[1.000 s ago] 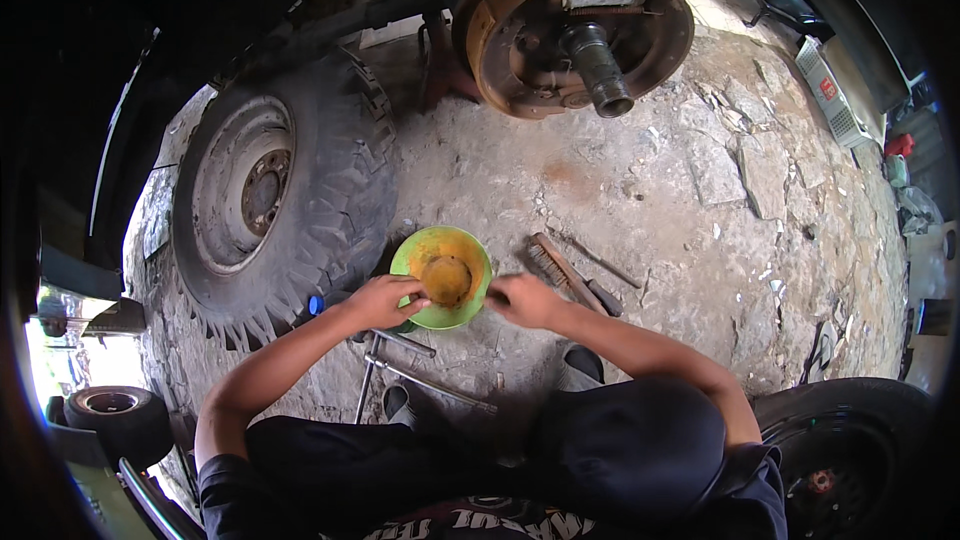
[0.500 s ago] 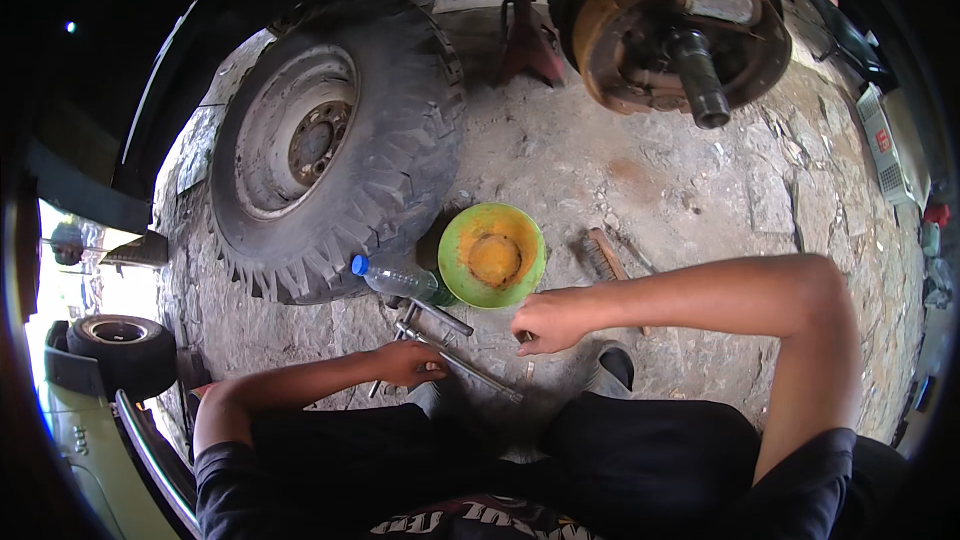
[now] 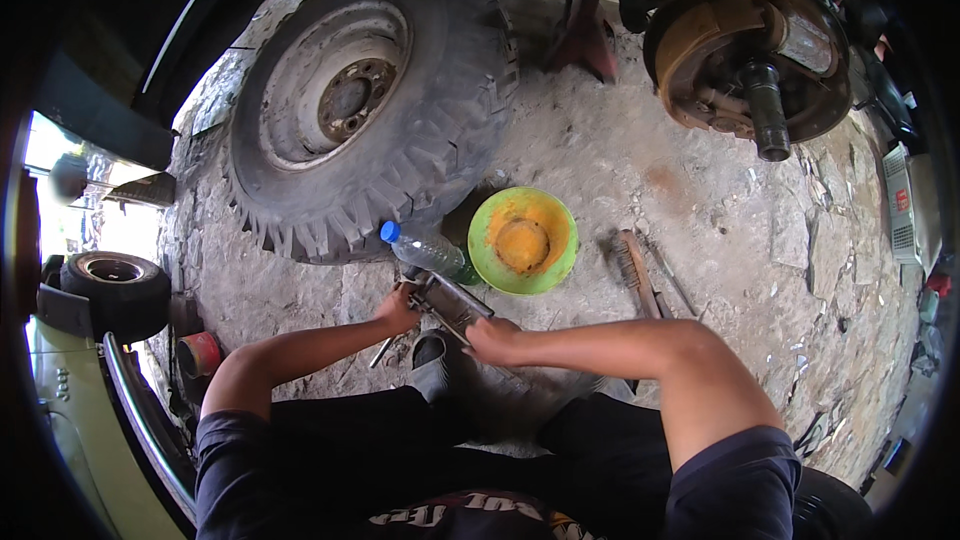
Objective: The person cleans a vehicle brake assembly with a wire brush and then uses a hammer and a punch to strike a metal component on the brake hub.
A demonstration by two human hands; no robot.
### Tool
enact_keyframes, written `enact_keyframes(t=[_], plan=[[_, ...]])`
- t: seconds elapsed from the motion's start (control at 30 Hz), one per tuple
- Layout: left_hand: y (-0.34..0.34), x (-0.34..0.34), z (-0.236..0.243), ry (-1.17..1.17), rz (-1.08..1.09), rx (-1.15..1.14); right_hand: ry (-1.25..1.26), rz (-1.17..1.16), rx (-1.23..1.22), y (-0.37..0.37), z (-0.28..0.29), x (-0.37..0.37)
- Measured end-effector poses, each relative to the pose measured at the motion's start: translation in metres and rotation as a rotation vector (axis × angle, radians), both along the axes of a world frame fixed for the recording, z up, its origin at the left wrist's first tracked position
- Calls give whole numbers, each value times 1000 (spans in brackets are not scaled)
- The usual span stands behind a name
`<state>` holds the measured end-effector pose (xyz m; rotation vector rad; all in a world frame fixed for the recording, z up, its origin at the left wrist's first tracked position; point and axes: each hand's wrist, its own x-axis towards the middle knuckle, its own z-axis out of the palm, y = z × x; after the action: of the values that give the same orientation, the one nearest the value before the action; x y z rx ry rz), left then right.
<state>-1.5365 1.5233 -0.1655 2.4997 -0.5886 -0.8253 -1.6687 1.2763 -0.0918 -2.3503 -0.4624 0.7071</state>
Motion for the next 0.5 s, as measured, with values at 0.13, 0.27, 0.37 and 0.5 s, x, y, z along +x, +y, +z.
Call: enact_keyframes(t=[0.13, 0.27, 0.37, 0.5], plan=[[-21, 3, 4, 46, 84, 38, -176, 4, -100, 14, -44, -35], [-21, 22, 15, 164, 93, 132, -11, -146, 98, 17, -48, -28], [-22, 24, 16, 229, 89, 168, -34, -313, 200, 13, -54, -36], [49, 29, -14, 275, 140, 38, 105, -398, 408, 41, -19, -34]])
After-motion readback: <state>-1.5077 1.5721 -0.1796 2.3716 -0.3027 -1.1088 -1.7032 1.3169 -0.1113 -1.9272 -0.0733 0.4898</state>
